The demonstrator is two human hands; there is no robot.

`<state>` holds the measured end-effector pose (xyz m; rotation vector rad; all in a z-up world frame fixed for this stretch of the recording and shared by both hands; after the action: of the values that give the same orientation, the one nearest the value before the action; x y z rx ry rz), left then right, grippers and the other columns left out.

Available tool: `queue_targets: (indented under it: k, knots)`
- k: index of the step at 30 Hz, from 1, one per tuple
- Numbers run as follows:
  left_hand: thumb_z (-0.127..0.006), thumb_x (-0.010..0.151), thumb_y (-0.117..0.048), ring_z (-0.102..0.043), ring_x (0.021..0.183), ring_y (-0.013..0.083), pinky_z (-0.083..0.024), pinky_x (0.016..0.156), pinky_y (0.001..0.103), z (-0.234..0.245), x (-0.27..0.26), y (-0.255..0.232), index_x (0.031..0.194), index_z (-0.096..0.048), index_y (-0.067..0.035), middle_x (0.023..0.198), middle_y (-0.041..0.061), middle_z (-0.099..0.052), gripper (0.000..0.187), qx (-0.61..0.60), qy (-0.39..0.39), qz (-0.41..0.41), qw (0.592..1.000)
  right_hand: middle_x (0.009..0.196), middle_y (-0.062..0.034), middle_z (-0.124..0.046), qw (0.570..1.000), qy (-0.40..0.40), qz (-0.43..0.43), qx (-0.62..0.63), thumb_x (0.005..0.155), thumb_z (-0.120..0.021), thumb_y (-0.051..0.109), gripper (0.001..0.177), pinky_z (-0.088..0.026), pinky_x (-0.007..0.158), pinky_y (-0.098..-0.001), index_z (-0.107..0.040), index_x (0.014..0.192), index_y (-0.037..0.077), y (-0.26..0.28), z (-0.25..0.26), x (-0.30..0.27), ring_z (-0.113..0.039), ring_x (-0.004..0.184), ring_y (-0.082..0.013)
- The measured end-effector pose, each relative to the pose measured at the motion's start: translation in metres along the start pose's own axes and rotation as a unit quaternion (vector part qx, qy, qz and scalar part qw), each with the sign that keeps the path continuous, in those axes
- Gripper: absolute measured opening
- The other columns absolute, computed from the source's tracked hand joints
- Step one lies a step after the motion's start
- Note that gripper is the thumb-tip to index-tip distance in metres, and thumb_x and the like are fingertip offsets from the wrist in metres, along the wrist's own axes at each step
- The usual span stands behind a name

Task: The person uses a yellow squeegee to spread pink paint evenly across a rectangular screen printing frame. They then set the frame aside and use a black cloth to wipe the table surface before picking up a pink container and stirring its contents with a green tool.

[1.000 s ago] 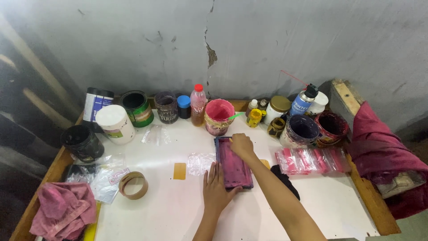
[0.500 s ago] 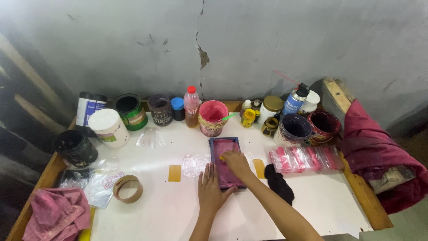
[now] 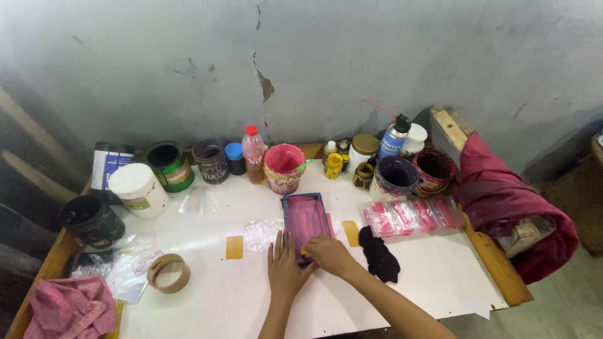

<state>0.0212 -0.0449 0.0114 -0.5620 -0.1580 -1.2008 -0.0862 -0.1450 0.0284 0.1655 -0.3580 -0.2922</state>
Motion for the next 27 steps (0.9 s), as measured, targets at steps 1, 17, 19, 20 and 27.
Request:
queue_targets:
  k: [1,17,19,20,27]
  knots:
    - [-0.071,0.078,-0.079,-0.020,0.158,0.0232,-0.016,0.125,0.048,0.000,0.000,0.000,0.159,-0.033,-0.005,0.167,0.008,-0.034,0.116,-0.001,0.000,-0.002,1.000,0.088,0.0003,-0.065,1.000,-0.001,-0.002,-0.001,0.090,-0.070,0.019,0.006,-0.054,0.068,-0.0392,-0.072,0.095,0.016,0.002,0.004,-0.001,-0.064,0.084,-0.0267]
    - [-0.062,0.085,-0.016,-0.022,0.154,0.0312,-0.020,0.122,0.048,0.053,-0.001,0.012,0.157,-0.037,-0.013,0.162,0.004,-0.039,0.076,-0.268,-0.050,0.038,0.961,0.129,-0.0052,-0.068,0.996,-0.066,-0.053,0.030,0.102,-0.060,0.032,0.033,-0.037,0.108,-0.0483,-0.067,0.128,0.014,0.031,0.033,-0.028,-0.054,0.127,-0.0313]
    - [-0.058,0.100,-0.016,-0.042,0.146,0.0317,-0.035,0.119,0.045,0.054,-0.005,0.019,0.149,-0.054,-0.008,0.150,0.006,-0.060,0.050,-0.268,-0.155,0.030,0.950,0.139,-0.0071,-0.065,0.993,-0.051,-0.070,0.077,0.104,-0.054,0.035,0.039,-0.033,0.113,-0.0498,-0.063,0.136,0.014,0.022,0.031,-0.033,-0.051,0.133,-0.0317]
    - [-0.058,0.100,-0.016,-0.046,0.139,0.0269,-0.043,0.112,0.041,0.053,-0.007,0.024,0.139,-0.063,-0.010,0.139,0.002,-0.066,0.039,-0.278,-0.163,0.074,0.944,0.141,-0.0071,-0.064,0.981,-0.099,-0.131,0.105,0.105,-0.050,0.034,0.042,-0.032,0.115,-0.0494,-0.061,0.140,0.014,0.009,0.030,-0.040,-0.050,0.135,-0.0306]
    - [-0.072,0.094,-0.028,-0.050,0.106,0.0234,-0.049,0.092,0.035,0.040,-0.004,0.021,0.122,-0.075,-0.018,0.107,-0.008,-0.077,0.030,-0.175,-0.155,0.116,0.965,0.125,-0.0125,-0.066,0.912,-0.313,-0.264,0.034,0.105,-0.053,0.017,0.030,-0.048,0.103,-0.0457,-0.067,0.129,0.005,-0.032,0.048,-0.078,-0.056,0.118,-0.0325]
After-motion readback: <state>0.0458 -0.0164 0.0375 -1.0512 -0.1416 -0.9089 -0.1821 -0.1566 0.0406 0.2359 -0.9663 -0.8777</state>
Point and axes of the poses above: each hand's wrist, its own x-axis towards the middle knuckle, its own z-axis out of the back of the hand, y = z × x, the point moved 5 cm from there along x, towards the middle knuckle
